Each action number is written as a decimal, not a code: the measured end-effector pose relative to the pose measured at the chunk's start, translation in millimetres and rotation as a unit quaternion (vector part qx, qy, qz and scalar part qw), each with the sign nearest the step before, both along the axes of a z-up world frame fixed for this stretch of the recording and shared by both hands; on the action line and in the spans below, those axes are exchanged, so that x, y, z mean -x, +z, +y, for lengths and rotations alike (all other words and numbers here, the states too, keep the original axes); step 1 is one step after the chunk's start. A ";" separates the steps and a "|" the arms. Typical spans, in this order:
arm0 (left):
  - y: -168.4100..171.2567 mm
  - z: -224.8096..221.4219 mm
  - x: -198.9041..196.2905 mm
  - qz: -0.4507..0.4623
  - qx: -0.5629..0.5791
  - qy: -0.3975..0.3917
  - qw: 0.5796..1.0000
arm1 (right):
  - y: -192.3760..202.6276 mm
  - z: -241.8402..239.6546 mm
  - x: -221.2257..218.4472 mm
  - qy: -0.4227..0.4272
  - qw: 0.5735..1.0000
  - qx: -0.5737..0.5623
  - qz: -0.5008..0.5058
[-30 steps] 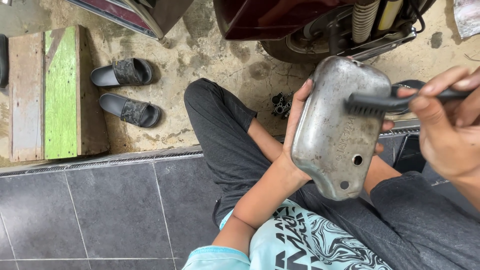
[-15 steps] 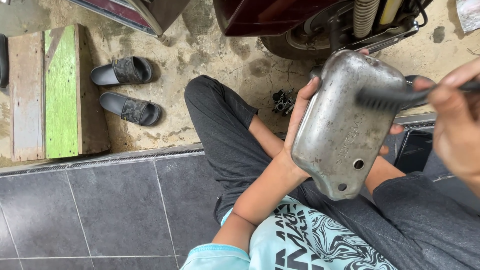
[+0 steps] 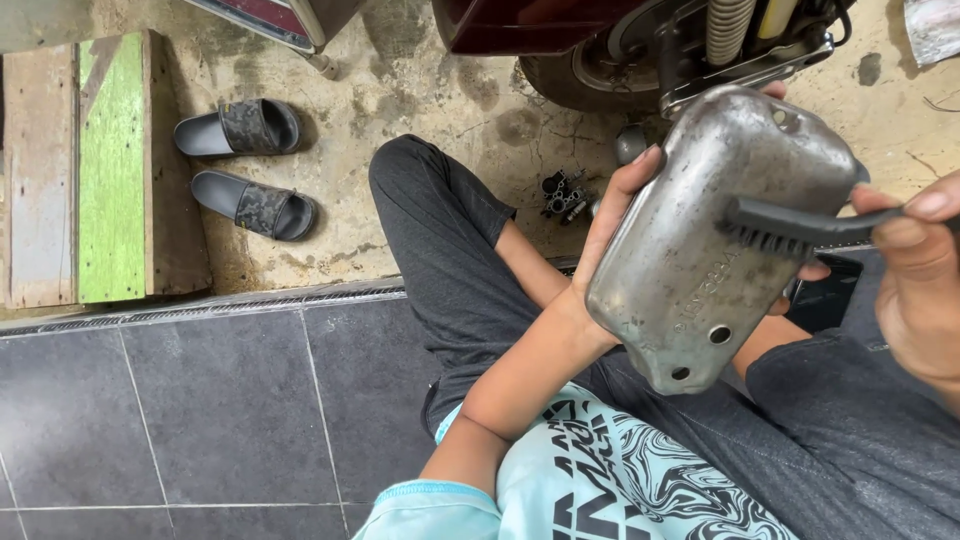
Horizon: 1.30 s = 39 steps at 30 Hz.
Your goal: Cleaning the interior surface of a motorcycle exhaust shield using a small brush to remove dirt and soot.
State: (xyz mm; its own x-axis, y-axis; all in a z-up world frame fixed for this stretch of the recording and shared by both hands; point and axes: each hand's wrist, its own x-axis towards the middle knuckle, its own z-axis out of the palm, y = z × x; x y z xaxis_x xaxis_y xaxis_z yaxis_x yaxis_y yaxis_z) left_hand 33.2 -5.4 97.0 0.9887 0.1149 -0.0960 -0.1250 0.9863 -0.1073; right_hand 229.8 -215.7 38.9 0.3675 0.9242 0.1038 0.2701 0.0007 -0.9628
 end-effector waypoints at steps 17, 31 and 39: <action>-60.0 -11.7 5.3 -0.124 0.129 -0.003 0.984 | 16.4 16.6 23.1 -0.034 0.998 -0.007 -0.048; -80.0 -16.8 -9.0 -0.209 0.088 0.049 0.973 | 50.2 74.5 23.5 -0.010 0.987 -0.047 -0.155; -66.7 -1.0 12.6 -0.096 0.102 0.095 0.986 | 35.8 78.2 53.8 0.029 0.976 -0.183 -0.116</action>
State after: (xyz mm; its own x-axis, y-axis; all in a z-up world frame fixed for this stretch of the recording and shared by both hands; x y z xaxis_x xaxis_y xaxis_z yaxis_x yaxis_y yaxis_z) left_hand 20.6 -6.4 30.4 0.9536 0.2970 0.0502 -0.2633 0.9029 -0.3399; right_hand 176.0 -137.5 74.6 0.2425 0.8289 0.5041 0.4697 0.3543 -0.8086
